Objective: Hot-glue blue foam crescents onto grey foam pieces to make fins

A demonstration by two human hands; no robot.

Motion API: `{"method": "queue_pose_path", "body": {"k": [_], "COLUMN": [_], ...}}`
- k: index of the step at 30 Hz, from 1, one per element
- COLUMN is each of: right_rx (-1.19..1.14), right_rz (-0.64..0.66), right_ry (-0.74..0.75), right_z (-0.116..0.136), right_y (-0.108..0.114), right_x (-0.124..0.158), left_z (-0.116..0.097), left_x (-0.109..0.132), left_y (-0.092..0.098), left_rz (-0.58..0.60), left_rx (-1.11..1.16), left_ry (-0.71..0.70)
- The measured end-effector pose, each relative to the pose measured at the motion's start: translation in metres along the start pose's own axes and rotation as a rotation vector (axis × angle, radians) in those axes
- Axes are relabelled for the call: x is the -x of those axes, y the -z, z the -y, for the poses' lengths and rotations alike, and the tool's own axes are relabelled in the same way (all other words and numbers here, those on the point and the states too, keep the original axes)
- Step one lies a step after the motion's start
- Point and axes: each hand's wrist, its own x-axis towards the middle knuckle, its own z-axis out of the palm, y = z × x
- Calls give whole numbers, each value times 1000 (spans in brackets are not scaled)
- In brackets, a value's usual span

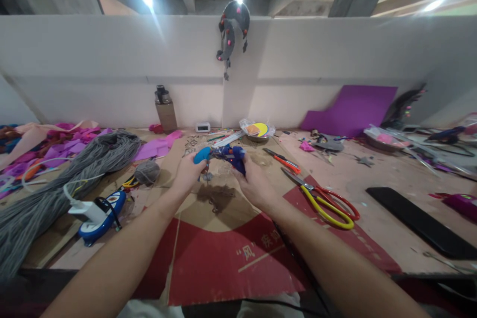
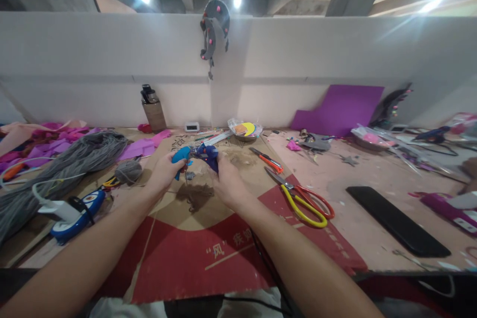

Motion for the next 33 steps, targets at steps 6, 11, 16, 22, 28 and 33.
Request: {"method": "queue_pose_path", "body": {"k": [6, 11, 16, 22, 28, 33], "right_rx": [20, -17, -17, 15, -28, -60], "right_rz": [-15, -19, 0, -7, -48, -76], "right_ry": [-16, 1, -5, -37, -15, 19], "right_z": [1, 5, 6, 5, 7, 8], "right_y": [2, 4, 3, 3, 4, 6], "right_x": [-1, -1, 1, -1, -2, -1], "left_z": [-1, -6, -9, -14, -19, -15], "left_x": [1, 3, 4, 6, 9, 7], "left_y": [-2, 0, 0, -2, -1, -1], "left_rz": [-2, -10, -44, -53, -36, -6], "left_rx": [-3, -34, -52, -15, -27, -20], "left_ry": [14, 34, 31, 61, 41, 29]}}
